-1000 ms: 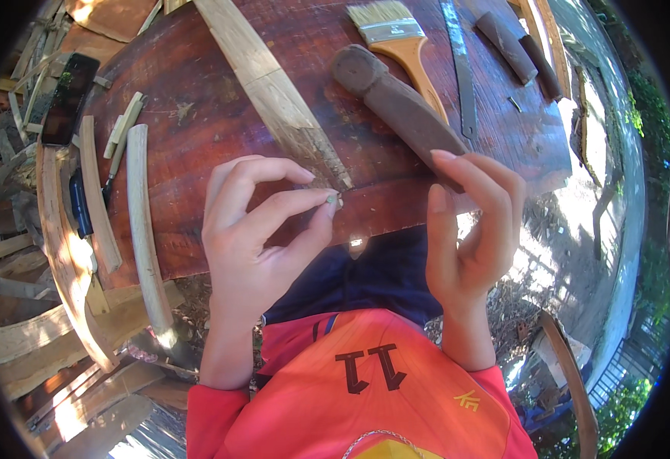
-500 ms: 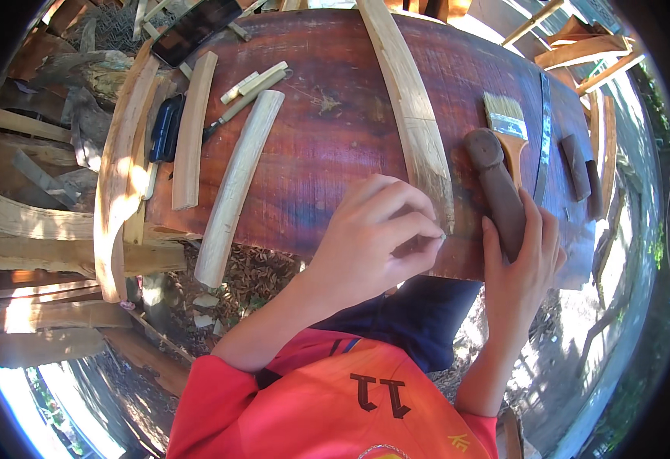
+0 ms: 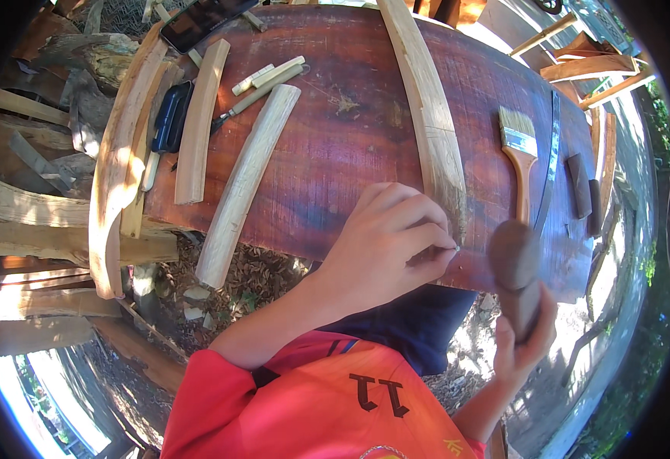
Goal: Assembling wooden parts by inserting pegs and using a wooden mallet to secure them.
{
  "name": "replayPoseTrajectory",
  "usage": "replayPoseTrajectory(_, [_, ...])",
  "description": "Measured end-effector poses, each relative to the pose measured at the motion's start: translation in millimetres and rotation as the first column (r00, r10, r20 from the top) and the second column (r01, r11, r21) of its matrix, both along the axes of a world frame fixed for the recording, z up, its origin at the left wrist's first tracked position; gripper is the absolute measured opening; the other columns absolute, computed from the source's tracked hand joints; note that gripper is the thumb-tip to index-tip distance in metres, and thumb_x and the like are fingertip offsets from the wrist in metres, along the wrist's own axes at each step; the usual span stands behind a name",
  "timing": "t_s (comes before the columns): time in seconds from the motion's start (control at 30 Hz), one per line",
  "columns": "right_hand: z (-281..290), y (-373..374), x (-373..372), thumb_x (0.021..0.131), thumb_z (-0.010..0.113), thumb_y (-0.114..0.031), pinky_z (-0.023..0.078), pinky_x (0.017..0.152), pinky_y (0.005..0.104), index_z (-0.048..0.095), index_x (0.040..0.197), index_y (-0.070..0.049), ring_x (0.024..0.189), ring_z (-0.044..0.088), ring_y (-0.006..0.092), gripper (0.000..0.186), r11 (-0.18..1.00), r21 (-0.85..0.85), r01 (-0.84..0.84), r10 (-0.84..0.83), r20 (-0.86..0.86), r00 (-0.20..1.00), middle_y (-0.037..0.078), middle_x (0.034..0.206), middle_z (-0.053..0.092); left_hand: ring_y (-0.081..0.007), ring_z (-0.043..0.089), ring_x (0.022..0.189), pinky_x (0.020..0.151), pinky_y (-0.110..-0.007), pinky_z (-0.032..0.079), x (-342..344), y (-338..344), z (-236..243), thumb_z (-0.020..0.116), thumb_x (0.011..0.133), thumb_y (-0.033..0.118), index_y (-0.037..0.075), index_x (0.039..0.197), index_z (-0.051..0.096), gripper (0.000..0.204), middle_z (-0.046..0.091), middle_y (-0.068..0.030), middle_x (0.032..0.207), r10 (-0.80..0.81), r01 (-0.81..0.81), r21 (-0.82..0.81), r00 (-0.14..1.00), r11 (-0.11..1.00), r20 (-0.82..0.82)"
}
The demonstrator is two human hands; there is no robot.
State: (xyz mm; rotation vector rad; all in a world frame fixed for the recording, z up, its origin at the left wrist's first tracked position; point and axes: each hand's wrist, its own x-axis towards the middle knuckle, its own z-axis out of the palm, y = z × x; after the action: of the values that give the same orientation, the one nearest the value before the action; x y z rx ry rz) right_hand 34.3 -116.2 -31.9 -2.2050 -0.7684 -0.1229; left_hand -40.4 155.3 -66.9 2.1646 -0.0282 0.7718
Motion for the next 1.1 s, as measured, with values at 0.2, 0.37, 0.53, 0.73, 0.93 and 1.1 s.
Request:
replayPoseTrajectory(0.2, [-6.3,-11.6,-3.2,0.080,0.087,-0.028,0.056,0.082,0.0439,0.068,0.129,0.003,0.090,0.072,0.0365,0.061,0.970,-0.226,-0.084,0.106,0.087,0.990,0.019,0.111,0.075,-0.0225,0.064,0.100,0.091,-0.040,0.047,-0.2,-0.4,-1.0,0.091,0.076,0.013,0.014,0.090,0.078,0.018,0.070,0.0038,0.101,0.009,-0.009,-0.019,1.000,1.000,-0.010])
replayPoseTrajectory(0.37, [-4.8,-12.3,-6.4,0.083,0.087,-0.037,0.054,0.077,0.0434,0.068,0.129,0.004,0.084,0.069,0.0346,0.064,0.996,-0.056,-0.075,0.084,0.182,0.980,0.018,0.109,0.075,-0.0223,0.064,0.101,0.090,-0.040,0.048,0.1,1.2,-1.0,0.092,0.075,0.014,0.014,0.092,0.080,0.021,0.070,0.0035,0.102,0.008,-0.008,-0.029,1.000,1.000,0.018])
replayPoseTrajectory(0.53, [-0.5,-13.0,-1.9,0.086,0.085,-0.044,0.052,0.073,0.0422,0.068,0.129,0.004,0.079,0.066,0.0332,0.067,0.973,-0.207,-0.102,0.134,0.149,0.980,0.017,0.108,0.075,-0.0226,0.064,0.101,0.091,-0.039,0.049,0.1,0.2,-1.0,0.091,0.077,0.014,0.014,0.092,0.080,0.019,0.071,0.0034,0.102,-0.006,0.005,-0.032,1.000,0.999,-0.022])
replayPoseTrajectory(0.73, [4.3,-5.8,-2.3,0.085,0.086,-0.040,0.050,0.070,0.0415,0.069,0.129,0.005,0.076,0.063,0.0317,0.065,0.991,-0.082,-0.109,0.125,0.231,0.965,0.017,0.104,0.075,-0.0229,0.064,0.102,0.092,-0.039,0.050,0.8,1.1,-0.7,0.091,0.077,0.014,0.014,0.092,0.080,0.019,0.071,0.0033,0.102,-0.016,0.015,-0.021,0.999,1.000,-0.032])
replayPoseTrajectory(0.93, [20.0,-6.9,2.6,0.086,0.086,-0.044,0.051,0.070,0.0426,0.068,0.130,0.006,0.076,0.064,0.0328,0.069,0.975,-0.196,-0.109,0.153,0.227,0.962,0.018,0.104,0.075,-0.0230,0.064,0.104,0.093,-0.040,0.050,0.5,0.7,-0.6,0.090,0.078,0.014,0.015,0.092,0.080,0.017,0.071,0.0031,0.103,-0.015,0.013,-0.031,0.999,0.999,-0.049])
replayPoseTrajectory(1.1, [25.3,-2.7,4.3,0.082,0.086,-0.039,0.050,0.070,0.0429,0.067,0.131,0.005,0.075,0.063,0.0326,0.068,0.964,-0.134,-0.228,0.254,0.240,0.937,0.018,0.101,0.074,-0.0236,0.064,0.104,0.094,-0.040,0.050,0.4,0.5,-0.5,0.090,0.077,0.014,0.014,0.092,0.079,0.019,0.071,0.0029,0.104,-0.004,0.003,-0.006,0.999,1.000,-0.045])
